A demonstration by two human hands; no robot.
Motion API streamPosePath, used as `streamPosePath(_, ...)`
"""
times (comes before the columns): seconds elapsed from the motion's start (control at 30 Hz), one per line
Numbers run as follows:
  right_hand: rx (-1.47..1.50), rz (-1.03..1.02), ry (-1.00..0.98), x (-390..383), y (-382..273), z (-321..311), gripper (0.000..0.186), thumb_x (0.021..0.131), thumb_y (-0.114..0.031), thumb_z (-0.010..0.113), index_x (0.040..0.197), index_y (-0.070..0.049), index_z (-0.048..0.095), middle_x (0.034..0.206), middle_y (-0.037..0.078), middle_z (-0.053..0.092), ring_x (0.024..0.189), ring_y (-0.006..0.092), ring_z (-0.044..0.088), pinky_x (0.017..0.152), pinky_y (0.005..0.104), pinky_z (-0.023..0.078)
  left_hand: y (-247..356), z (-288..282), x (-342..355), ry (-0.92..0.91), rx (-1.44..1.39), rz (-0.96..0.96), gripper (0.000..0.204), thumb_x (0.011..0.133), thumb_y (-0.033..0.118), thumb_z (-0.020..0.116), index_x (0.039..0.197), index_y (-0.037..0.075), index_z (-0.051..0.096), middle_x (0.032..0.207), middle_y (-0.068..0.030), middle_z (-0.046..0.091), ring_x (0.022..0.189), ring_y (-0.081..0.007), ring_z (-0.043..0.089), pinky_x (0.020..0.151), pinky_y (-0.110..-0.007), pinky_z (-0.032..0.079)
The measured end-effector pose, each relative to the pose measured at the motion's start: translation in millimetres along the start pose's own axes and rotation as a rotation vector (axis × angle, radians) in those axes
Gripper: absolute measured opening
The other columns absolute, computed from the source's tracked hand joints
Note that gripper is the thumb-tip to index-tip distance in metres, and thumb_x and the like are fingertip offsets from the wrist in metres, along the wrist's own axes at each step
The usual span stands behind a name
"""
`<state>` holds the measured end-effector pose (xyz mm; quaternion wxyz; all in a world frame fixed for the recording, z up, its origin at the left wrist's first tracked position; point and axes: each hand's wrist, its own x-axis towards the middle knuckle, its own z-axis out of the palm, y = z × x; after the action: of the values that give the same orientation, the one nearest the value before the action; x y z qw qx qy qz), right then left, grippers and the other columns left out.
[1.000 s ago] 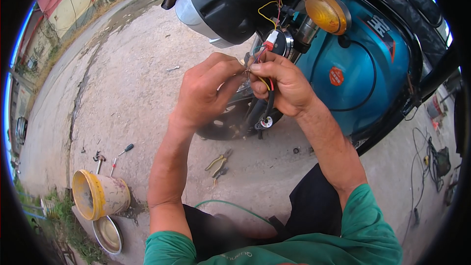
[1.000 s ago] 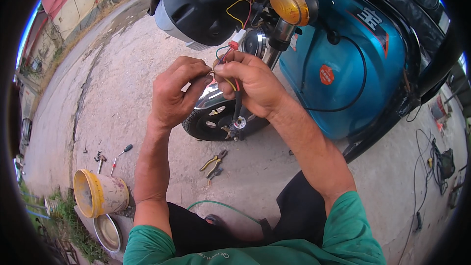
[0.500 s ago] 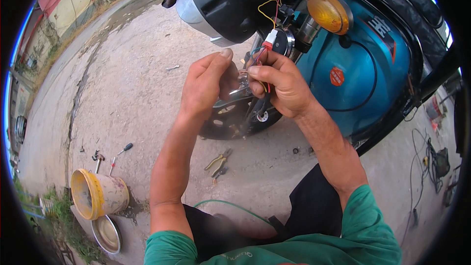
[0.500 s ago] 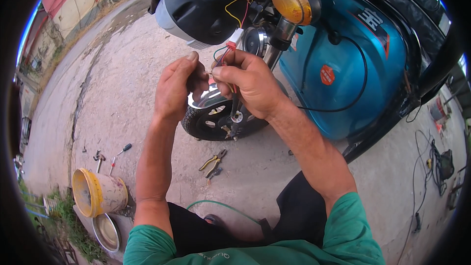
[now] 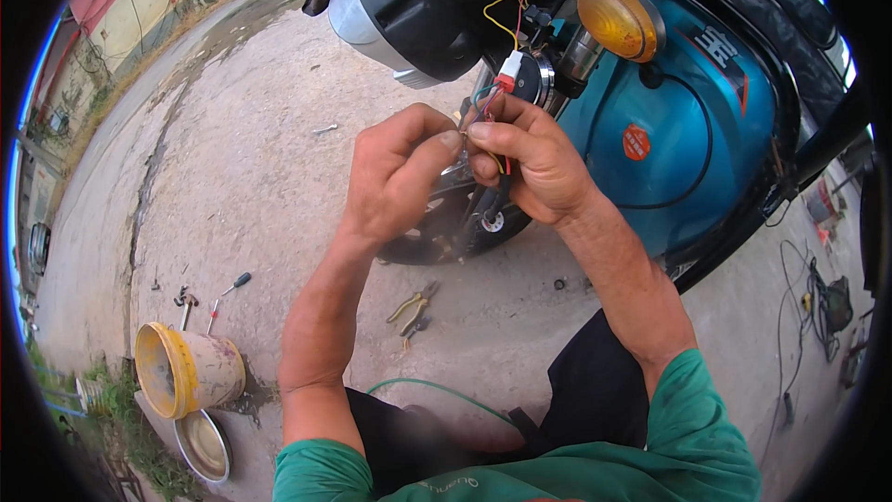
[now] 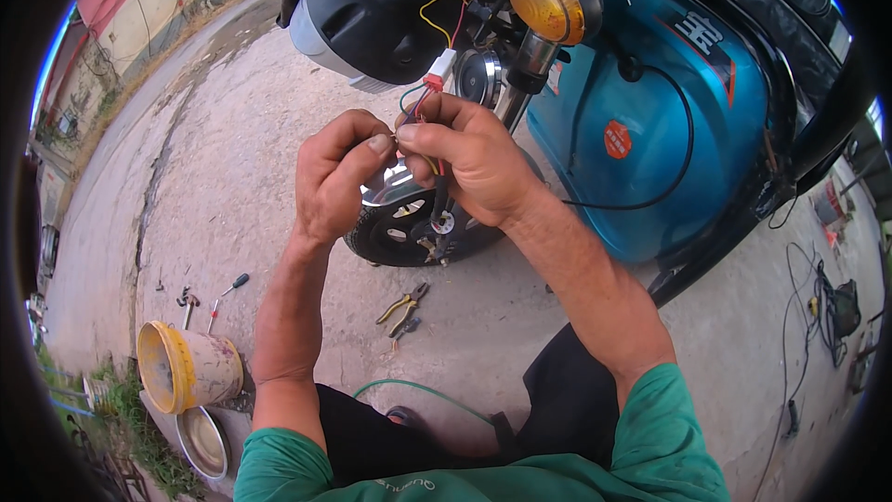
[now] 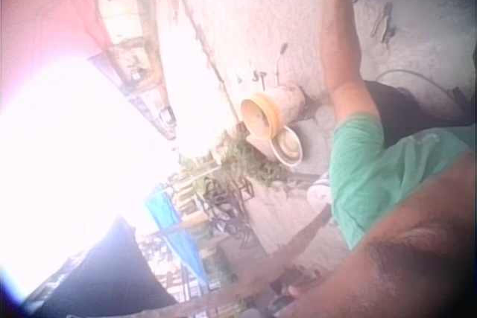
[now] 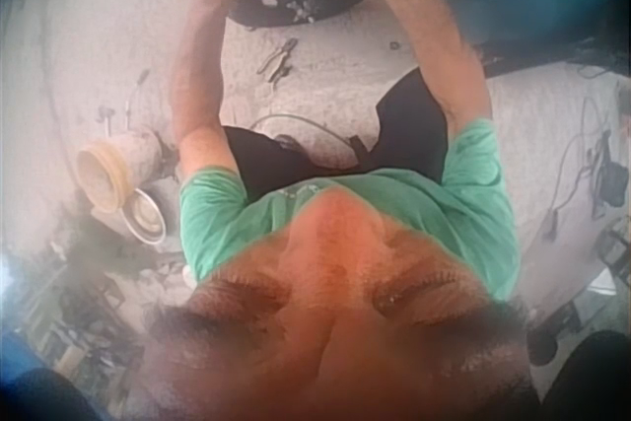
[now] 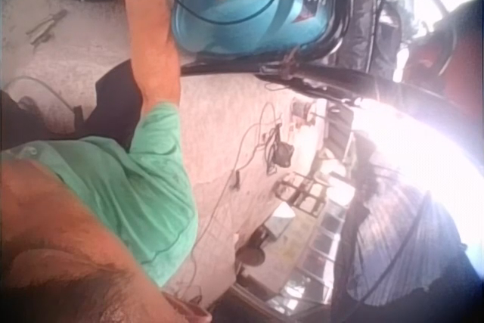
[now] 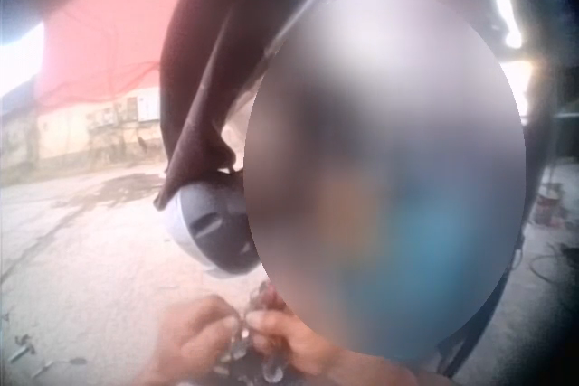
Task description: The person connects and tapes wires on a bicycle's front end, then works on components under the handlebars.
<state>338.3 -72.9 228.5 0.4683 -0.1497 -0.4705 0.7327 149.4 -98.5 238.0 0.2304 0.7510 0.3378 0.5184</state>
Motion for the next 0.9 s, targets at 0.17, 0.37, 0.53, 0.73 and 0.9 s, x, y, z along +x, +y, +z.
streamPosePath(0.17,-0.087,-0.053,0.007,-4,-5,9,0.011,0.093,-0.008,0.066,0.102,-0.003,0.064,0.084,0.002,0.063,0.069,0.0080,0.059,0.063,0.0229,0.047,-18,-8,1,-0.305,-1.020,-0.447,0.034,0.100,0.028,0.048,0.090,-0.002,0.059,0.070,-0.0110,0.061,0.051,-0.0142,0.054,0.048,-0.023,0.042)
streamPosePath(0.37,0.005,-0.004,-0.010,-3,-5,2,0.011,0.093,-0.008,0.067,0.102,-0.003,0.064,0.085,0.002,0.064,0.069,0.0078,0.060,0.064,0.0227,0.048,-9,-7,3,-0.045,-0.274,-0.149,0.020,0.091,0.018,0.062,0.093,-0.002,0.064,0.077,-0.0087,0.065,0.065,-0.0122,0.060,0.060,-0.026,0.048)
streamPosePath(0.53,0.014,0.007,-0.004,-1,-2,0,0.011,0.093,-0.009,0.067,0.102,-0.004,0.064,0.085,0.002,0.064,0.069,0.0076,0.060,0.064,0.0227,0.048,-9,-7,4,-0.013,0.095,0.184,0.012,0.085,0.007,0.072,0.093,-0.001,0.067,0.083,-0.0071,0.068,0.075,-0.0126,0.064,0.069,-0.029,0.051)
streamPosePath(0.73,-0.071,0.009,-0.014,-1,-1,1,0.011,0.093,-0.009,0.067,0.102,-0.004,0.064,0.086,0.002,0.064,0.070,0.0076,0.061,0.065,0.0228,0.049,2,-2,-2,-0.064,-0.192,-0.279,0.016,0.090,0.014,0.056,0.087,-0.001,0.062,0.078,-0.0031,0.060,0.067,-0.0101,0.054,0.061,-0.025,0.042)
streamPosePath(0.9,-0.076,0.001,0.045,-1,2,4,0.014,0.094,-0.011,0.065,0.106,-0.003,0.063,0.096,0.003,0.066,0.078,0.0088,0.063,0.070,0.0226,0.052,-18,-9,-2,-0.148,-0.429,-0.334,0.020,0.091,0.016,0.053,0.086,-0.001,0.061,0.079,-0.0044,0.059,0.068,-0.0104,0.055,0.061,-0.026,0.043)
